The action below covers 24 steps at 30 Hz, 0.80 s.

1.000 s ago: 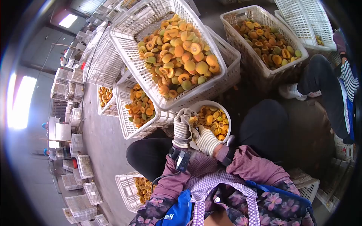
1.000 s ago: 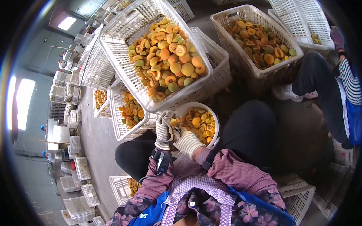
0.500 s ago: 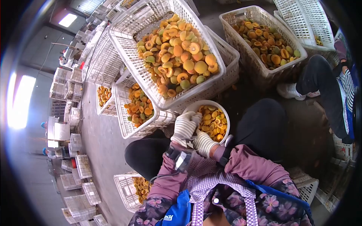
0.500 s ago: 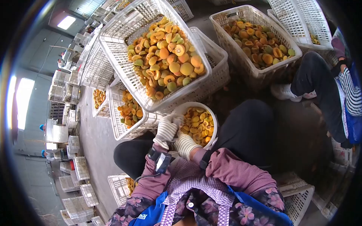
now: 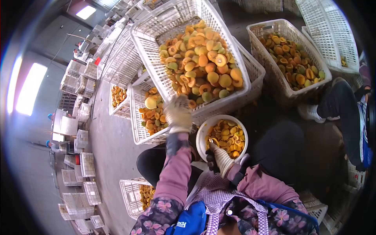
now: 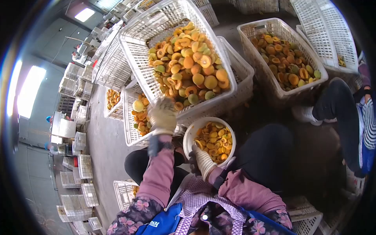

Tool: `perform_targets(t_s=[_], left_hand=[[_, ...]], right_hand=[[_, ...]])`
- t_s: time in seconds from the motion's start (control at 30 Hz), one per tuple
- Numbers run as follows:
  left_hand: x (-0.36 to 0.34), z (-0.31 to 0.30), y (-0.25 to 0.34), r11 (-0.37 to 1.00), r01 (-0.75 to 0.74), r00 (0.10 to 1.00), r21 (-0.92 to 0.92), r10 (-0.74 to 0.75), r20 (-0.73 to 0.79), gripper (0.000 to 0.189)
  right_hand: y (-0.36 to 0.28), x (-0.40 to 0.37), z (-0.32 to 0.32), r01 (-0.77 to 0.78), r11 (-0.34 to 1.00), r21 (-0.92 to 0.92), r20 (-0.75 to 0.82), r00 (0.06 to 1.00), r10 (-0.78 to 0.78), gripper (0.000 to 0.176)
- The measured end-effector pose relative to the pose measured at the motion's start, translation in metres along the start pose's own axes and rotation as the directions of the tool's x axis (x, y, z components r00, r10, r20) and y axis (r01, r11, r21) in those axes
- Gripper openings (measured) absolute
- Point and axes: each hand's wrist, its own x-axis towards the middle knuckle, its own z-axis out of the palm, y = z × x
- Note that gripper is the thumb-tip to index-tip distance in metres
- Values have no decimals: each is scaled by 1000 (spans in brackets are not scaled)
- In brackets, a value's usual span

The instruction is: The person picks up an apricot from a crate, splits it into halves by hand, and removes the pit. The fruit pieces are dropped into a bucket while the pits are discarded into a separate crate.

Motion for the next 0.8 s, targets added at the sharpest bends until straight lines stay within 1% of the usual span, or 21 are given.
perform_targets(t_s=[0.03, 0.07, 0.1, 0.17, 0.2, 0.23, 0.3, 0.33, 0.37, 0.4, 0.43, 0.47, 0.5, 0.53, 0.57, 0.6, 0.63, 0.67, 0.7, 0.73, 0.8], left_hand=[[19, 7, 0, 994, -110, 994, -21, 110, 6, 41], [45, 19, -16, 871, -78, 996, 485, 84, 9, 40], [64, 31, -35, 513, -20, 999, 858, 50, -7, 41], [70, 43, -36, 445, 31, 990, 895, 108, -88, 42], [79, 39, -29, 523, 101, 995, 846, -46, -90, 45], [77, 36, -26, 524, 103, 995, 845, -45, -93, 45], [56, 29, -7, 588, 120, 986, 800, -165, -27, 42], [50, 25, -36, 872, -31, 999, 489, 17, 32, 34], [32, 30, -46, 989, -111, 990, 97, 119, -76, 30], [6, 32, -20, 889, 117, 989, -444, -143, -25, 27], [-19, 29, -27, 794, -271, 955, -545, 292, -51, 24], [-39, 27, -13, 843, -29, 983, -537, 121, 137, 19], [-49, 34, -21, 774, -632, 775, 31, 632, 4, 16], [-68, 36, -30, 831, -133, 984, -541, 175, 28, 19], [-93, 34, 18, 368, 382, 921, -848, -231, 315, 23], [-92, 38, 7, 346, 405, 911, -846, -226, 344, 30], [-91, 42, -6, 345, 407, 910, -846, -227, 346, 30], [-88, 44, -18, 409, 368, 928, -835, -216, 303, 32], [-88, 45, -10, 470, 325, 945, -820, -200, 260, 34], [-95, 44, -2, 433, 359, 927, -827, -264, 265, 31], [-97, 46, -6, 472, 373, 925, -799, -253, 282, 32]], right_hand=[[-1, 4, 1, -50, 999, 2, -135, 990, 50, 31], [7, 22, -7, 44, 995, -86, -162, 985, -58, 35], [7, 23, -6, 39, 994, -100, -156, 986, -55, 35], [3, 25, -4, 116, 989, -95, -182, 974, -132, 37], [2, 26, -4, 131, 985, -109, -212, 966, -151, 36], [2, 27, -4, 131, 985, -111, -210, 966, -152, 36], [4, 30, -8, 210, 969, -131, -205, 951, -234, 34], [11, 51, -20, 385, 895, -227, -144, 895, -422, 33], [18, 68, -32, 544, 780, -310, -71, 805, -590, 32], [10, 46, -19, 456, 853, -252, -122, 860, -496, 30], [8, 40, -17, 549, 783, -293, -88, 800, -593, 31], [2, 31, -9, 579, 702, -415, -61, 752, -657, 31], [-2, 23, -5, 594, 606, -529, -23, 704, -710, 32], [4, 50, -24, 651, 422, -631, 121, 619, -776, 32], [3, 37, -22, 474, -193, -859, 397, 380, -835, 31], [5, 40, -25, 519, -66, -852, 343, 459, -819, 32], [7, 43, -27, 551, 64, -832, 294, 536, -791, 32], [5, 36, -22, 551, 63, -832, 294, 535, -792, 32], [0, 23, -14, 506, 117, -855, 231, 572, -787, 34], [-3, 15, -10, 459, 171, -872, 166, 605, -779, 35], [-2, 20, -12, 426, 188, -885, 124, 605, -786, 36]])
